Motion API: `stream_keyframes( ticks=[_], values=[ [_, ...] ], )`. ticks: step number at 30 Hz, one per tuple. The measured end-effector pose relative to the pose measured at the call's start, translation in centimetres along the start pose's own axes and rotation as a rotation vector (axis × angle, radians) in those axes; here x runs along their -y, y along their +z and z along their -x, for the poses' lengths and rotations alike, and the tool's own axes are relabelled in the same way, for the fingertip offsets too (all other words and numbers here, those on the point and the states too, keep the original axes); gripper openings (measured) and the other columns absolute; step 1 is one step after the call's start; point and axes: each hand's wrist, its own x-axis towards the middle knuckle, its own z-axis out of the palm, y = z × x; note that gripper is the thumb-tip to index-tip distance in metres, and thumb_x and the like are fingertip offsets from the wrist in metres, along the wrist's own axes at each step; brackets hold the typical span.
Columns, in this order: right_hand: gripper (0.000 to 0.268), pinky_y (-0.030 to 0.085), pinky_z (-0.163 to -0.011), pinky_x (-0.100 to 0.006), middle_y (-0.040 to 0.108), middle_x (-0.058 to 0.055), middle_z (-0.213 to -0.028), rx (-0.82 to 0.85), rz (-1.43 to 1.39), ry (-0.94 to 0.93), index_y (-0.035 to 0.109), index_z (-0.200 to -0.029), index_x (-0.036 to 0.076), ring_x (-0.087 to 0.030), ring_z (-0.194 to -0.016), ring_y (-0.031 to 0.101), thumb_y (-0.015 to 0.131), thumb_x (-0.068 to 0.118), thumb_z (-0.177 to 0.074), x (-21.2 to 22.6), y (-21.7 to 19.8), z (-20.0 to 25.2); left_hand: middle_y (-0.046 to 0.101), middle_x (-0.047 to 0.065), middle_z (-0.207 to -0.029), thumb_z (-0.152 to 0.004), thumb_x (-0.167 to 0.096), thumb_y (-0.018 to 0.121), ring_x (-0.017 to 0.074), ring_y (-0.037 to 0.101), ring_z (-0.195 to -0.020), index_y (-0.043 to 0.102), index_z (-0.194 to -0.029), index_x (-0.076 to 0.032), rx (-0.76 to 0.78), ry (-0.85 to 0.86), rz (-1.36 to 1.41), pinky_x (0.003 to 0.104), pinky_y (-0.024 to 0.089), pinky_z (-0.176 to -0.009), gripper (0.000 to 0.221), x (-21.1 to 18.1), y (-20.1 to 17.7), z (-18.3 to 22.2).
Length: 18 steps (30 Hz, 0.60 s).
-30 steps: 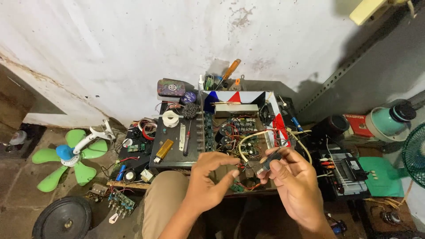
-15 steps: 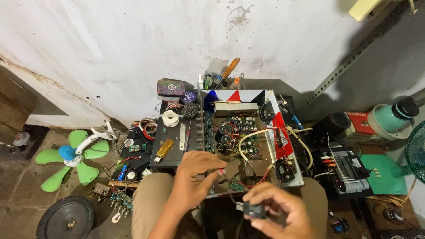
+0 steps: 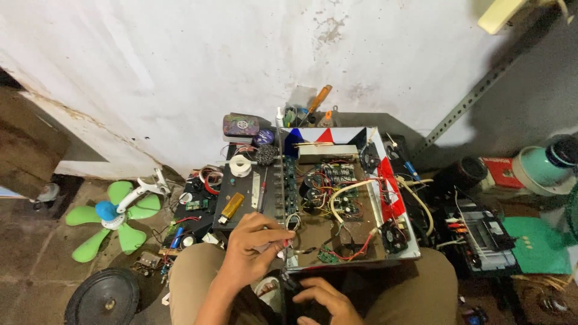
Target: Wiring and connecting electronic components inside an open amplifier chassis.
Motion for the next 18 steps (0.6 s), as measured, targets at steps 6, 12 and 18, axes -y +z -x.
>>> stream_keyframes(
  ticks=[6,12,18],
  values=[
    [0.039,0.047,-0.103,-0.028,0.081,0.005,-0.113,-0.114,0.156,0.096,0.082,-0.117,0.029,-0.010,-0.113,0.070,0.084,0.030,-0.079,-2.3,-0.8,-1.1,0.078,0.001,-0.092,-0.093,-0.005,0.070,0.0207,0.069,-0.086,0.080,-0.109,-0.021,-0.004,-0.014,0.024,0.037,0.047,-0.074,0.025,-0.1,-0.5,0.3],
    [0.037,0.047,-0.109,-0.032,0.078,0.006,-0.126,-0.034,0.149,0.163,0.084,-0.118,0.028,-0.010,-0.124,0.069,0.081,0.035,-0.082,-3.0,-2.2,-1.3,0.080,0.006,-0.093,-0.089,-0.001,0.068,0.0214,0.073,-0.088,0.081,-0.103,-0.010,-0.017,-0.126,0.054,0.035,0.064,-0.077,0.021,0.3,-0.9,0.7],
    [0.035,0.052,-0.107,-0.030,0.085,0.007,-0.123,-0.020,0.223,0.127,0.084,-0.117,0.025,-0.009,-0.120,0.075,0.081,0.033,-0.082,-0.6,-4.7,-1.2,0.079,0.007,-0.095,-0.088,0.001,0.062,0.0191,0.074,-0.080,0.081,-0.102,-0.010,0.031,-0.393,0.201,0.035,0.064,-0.074,0.025,-0.9,-1.5,0.1]
  ],
)
